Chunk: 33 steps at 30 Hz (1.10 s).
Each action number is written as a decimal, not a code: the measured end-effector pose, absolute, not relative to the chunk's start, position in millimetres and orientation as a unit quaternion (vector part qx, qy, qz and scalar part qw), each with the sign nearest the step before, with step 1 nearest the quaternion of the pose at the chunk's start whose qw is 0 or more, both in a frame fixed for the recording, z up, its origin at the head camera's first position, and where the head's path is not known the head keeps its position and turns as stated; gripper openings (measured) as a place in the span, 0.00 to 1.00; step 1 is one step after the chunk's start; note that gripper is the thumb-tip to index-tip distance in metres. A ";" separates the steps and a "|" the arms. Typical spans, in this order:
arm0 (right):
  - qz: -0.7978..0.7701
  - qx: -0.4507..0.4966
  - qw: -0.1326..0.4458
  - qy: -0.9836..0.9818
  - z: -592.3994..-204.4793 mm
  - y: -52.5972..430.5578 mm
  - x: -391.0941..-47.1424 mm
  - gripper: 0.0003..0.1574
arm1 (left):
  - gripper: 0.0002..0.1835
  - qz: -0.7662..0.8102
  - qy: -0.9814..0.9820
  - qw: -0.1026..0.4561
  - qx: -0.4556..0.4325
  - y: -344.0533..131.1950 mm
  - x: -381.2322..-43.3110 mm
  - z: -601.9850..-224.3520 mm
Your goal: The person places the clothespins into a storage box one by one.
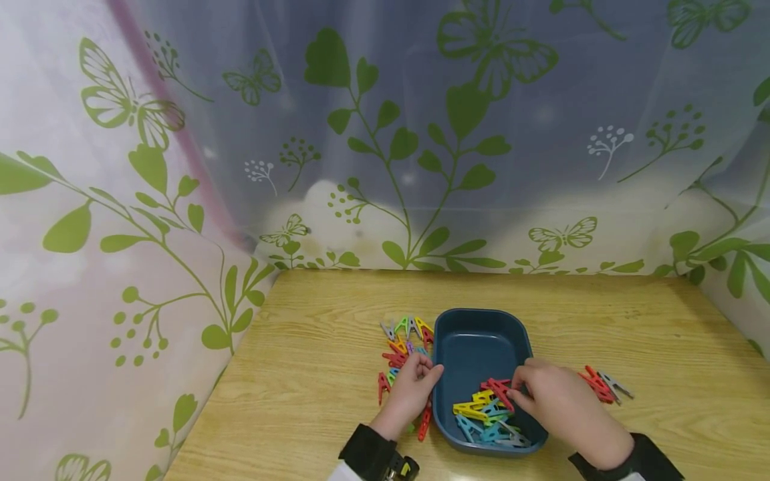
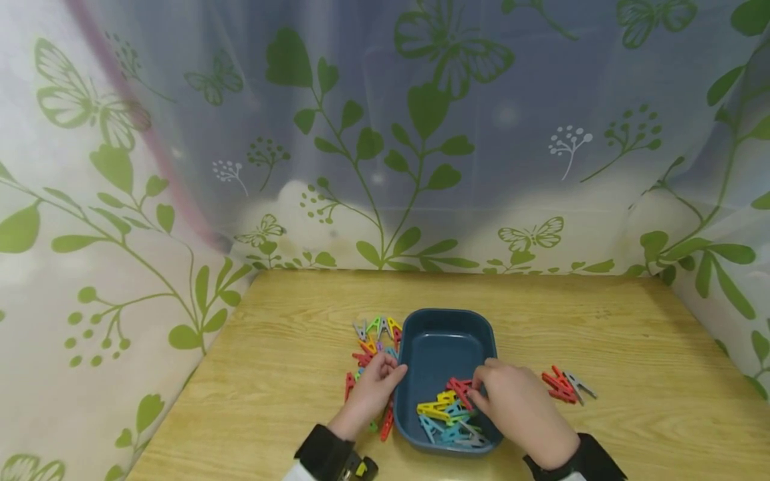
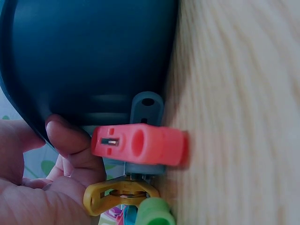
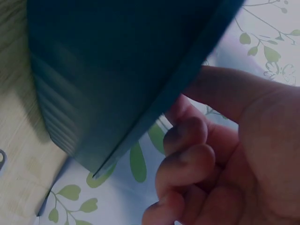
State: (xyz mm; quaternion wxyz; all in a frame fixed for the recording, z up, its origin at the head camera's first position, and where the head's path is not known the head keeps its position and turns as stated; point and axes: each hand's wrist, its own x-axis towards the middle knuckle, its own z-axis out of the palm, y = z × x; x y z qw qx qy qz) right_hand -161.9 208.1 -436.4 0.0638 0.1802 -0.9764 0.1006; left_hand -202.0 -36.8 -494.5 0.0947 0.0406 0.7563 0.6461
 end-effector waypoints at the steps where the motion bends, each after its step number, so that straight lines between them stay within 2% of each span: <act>1: 0.101 0.182 0.056 -0.976 -437.5 207.8 -161.9 0.11 | 0.08 0.647 0.756 0.094 0.042 -36.7 -202.0 -494.6; 20: 0.116 0.197 0.025 -0.973 -444.3 204.4 -159.6 0.11 | 0.08 0.644 0.758 0.097 0.038 -35.7 -202.1 -493.7; 33: 0.123 0.193 0.039 -0.973 -440.2 207.5 -161.2 0.09 | 0.08 0.645 0.757 0.096 0.034 -36.3 -200.2 -492.0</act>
